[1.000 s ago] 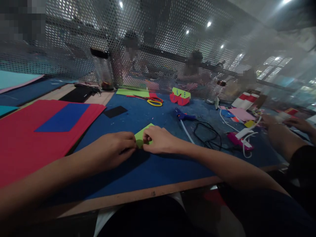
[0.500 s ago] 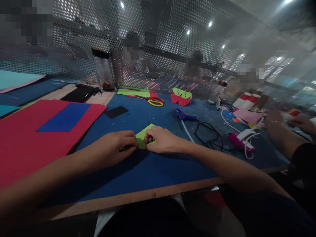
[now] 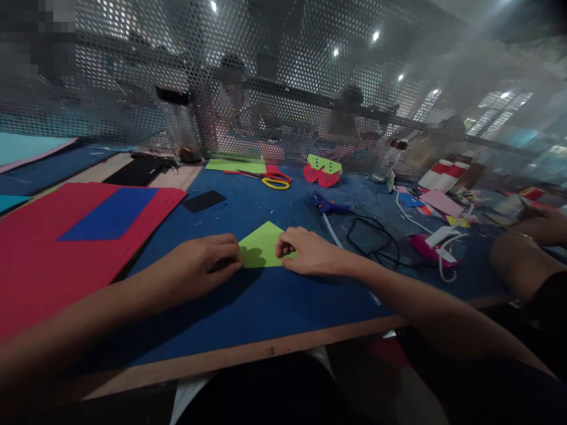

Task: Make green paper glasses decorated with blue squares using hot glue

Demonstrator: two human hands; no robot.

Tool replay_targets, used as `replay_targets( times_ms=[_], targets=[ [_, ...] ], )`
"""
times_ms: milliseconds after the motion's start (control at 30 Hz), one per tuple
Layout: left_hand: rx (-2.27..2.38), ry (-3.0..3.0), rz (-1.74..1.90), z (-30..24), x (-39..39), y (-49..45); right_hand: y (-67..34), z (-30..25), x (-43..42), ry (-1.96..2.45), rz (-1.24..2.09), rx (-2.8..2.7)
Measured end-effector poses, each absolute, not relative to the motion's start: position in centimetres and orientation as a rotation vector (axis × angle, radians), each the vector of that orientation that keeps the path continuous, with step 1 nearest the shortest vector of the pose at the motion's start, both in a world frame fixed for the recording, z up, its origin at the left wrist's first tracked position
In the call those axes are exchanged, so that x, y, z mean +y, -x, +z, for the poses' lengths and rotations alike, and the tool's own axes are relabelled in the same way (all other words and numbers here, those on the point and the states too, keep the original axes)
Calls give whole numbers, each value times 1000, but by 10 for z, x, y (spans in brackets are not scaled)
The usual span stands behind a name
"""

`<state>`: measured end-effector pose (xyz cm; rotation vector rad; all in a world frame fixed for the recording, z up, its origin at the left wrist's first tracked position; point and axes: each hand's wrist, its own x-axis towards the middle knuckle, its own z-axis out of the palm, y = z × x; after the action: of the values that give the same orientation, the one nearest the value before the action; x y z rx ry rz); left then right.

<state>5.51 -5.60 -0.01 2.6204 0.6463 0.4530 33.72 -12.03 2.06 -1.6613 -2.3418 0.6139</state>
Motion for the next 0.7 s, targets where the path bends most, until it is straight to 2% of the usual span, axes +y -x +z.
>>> replay_targets(
  times_ms=[300,533,700],
  targets=[
    [942,-2519,530,-3,-66,-69,-346,21,-130,1636,626,-2297],
    [1207,-2478,410,3,-73,-83,-348,14,-133,1580,563,-2288],
    [1225,-2426,351,5,-73,-85,-346,16,-135,1593,543,-2288]
  ],
)
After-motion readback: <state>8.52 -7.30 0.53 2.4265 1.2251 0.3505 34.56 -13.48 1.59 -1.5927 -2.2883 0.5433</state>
